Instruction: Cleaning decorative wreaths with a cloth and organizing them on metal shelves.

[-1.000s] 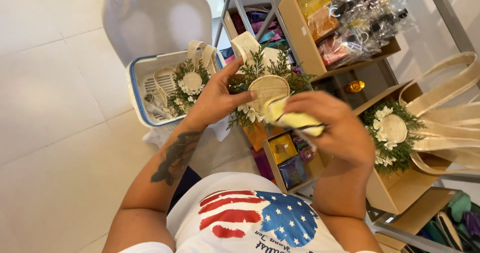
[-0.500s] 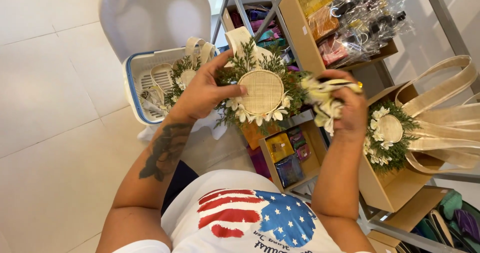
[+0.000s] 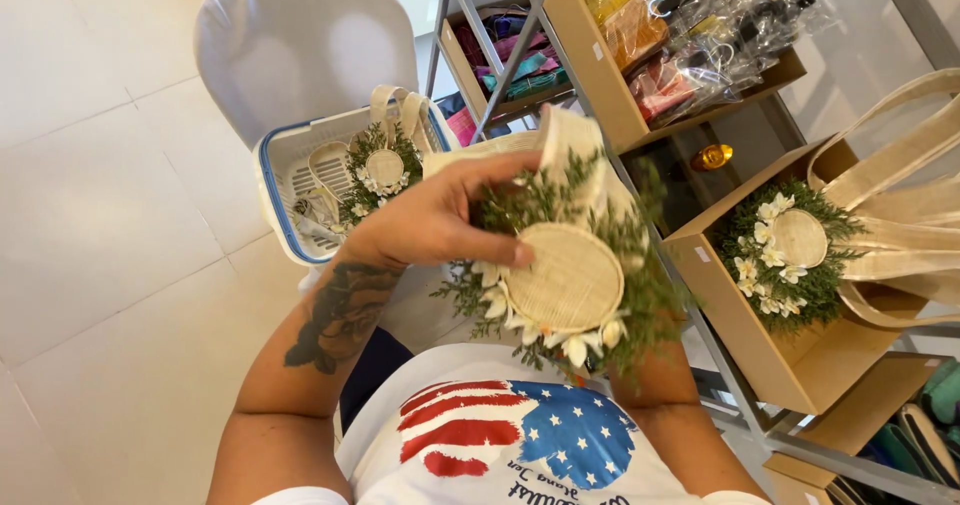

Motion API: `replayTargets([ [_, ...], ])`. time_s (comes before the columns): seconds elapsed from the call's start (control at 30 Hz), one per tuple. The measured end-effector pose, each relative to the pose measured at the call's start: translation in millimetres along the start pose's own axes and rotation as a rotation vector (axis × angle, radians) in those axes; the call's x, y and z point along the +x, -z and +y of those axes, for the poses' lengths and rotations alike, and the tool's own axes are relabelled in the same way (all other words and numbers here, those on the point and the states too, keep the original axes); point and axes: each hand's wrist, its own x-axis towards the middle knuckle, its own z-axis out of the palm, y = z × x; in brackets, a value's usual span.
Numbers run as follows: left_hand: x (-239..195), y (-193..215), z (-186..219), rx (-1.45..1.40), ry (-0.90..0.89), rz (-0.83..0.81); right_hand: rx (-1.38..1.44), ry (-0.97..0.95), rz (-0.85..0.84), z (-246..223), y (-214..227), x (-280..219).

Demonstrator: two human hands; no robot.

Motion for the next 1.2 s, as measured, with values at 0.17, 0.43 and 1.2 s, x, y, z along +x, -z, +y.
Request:
replayTargets([
  [0.17,1.8,-7.6,5.5,0.257,0.054,-0.073,0.006,0.148,-0.032,-7.5,-9.0,1.0],
  [0.43,10.0,-9.5,11.0,0.563,0.058,-0.143,-0.048,0.187,0.168,-59.7,15.6,-31.5],
  [1.2,252.7,-153.1,-139.9,0.517,-0.196,-0.427,-0.616,-0.456,0.799,-44.6,299.5,-300.6],
])
